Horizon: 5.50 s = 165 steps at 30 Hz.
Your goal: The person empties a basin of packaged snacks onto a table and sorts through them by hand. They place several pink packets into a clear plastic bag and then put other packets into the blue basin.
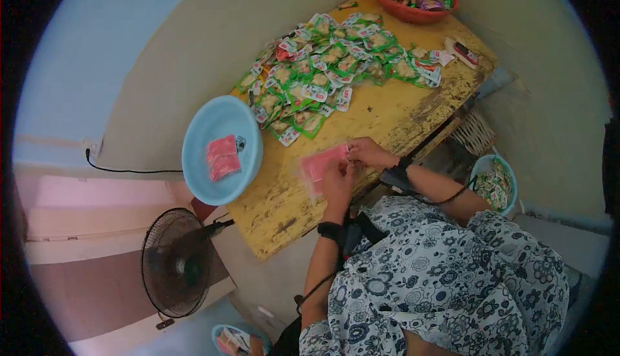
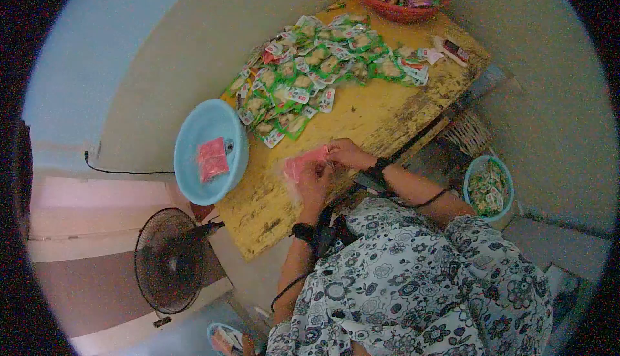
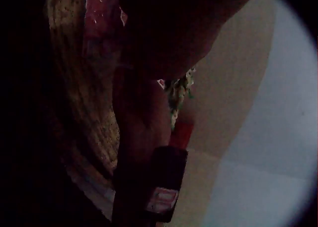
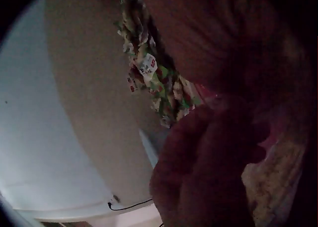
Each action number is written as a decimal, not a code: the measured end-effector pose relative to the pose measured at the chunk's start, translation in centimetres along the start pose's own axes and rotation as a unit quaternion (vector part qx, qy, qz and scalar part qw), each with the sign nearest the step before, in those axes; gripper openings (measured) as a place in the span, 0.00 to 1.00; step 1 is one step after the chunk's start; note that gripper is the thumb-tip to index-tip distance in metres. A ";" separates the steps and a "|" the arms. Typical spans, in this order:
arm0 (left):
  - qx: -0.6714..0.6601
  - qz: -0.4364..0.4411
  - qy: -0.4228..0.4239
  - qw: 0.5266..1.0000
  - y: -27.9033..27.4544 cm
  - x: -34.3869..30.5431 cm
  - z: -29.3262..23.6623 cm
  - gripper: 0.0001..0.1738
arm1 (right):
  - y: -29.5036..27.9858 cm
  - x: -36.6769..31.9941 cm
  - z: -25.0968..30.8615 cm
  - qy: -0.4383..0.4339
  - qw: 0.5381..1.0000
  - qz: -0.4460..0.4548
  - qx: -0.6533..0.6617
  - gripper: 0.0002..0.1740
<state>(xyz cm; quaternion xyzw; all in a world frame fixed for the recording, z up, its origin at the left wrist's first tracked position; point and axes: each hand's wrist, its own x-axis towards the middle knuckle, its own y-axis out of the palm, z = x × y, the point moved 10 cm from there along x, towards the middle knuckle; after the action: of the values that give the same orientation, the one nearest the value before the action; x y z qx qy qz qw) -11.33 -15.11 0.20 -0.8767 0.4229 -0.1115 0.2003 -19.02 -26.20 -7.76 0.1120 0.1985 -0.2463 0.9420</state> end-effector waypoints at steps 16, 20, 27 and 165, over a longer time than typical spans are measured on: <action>-0.060 0.086 -0.065 0.992 1.1 -0.9 2.9 0.13 | -1.5 -0.9 3.9 -0.170 0.935 -0.156 -0.269 0.08; -0.138 0.116 -0.091 0.979 2.5 -1.2 6.9 0.14 | -2.9 -1.1 6.2 -0.157 0.951 -0.133 -0.229 0.07; -0.278 0.110 -0.114 0.947 2.9 -2.3 9.9 0.09 | -2.9 2.6 17.2 -0.282 0.930 -0.129 -0.199 0.06; -0.342 0.191 -0.216 0.894 1.2 -5.0 7.5 0.08 | -3.0 7.5 26.8 -0.322 0.797 -0.237 -0.452 0.11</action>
<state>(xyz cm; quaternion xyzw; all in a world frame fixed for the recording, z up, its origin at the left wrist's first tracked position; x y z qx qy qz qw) -12.49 -9.88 -7.16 -0.7957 0.5410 0.2722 -0.0081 -5.93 -40.19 12.72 -0.4625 -0.0075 -0.3660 0.8075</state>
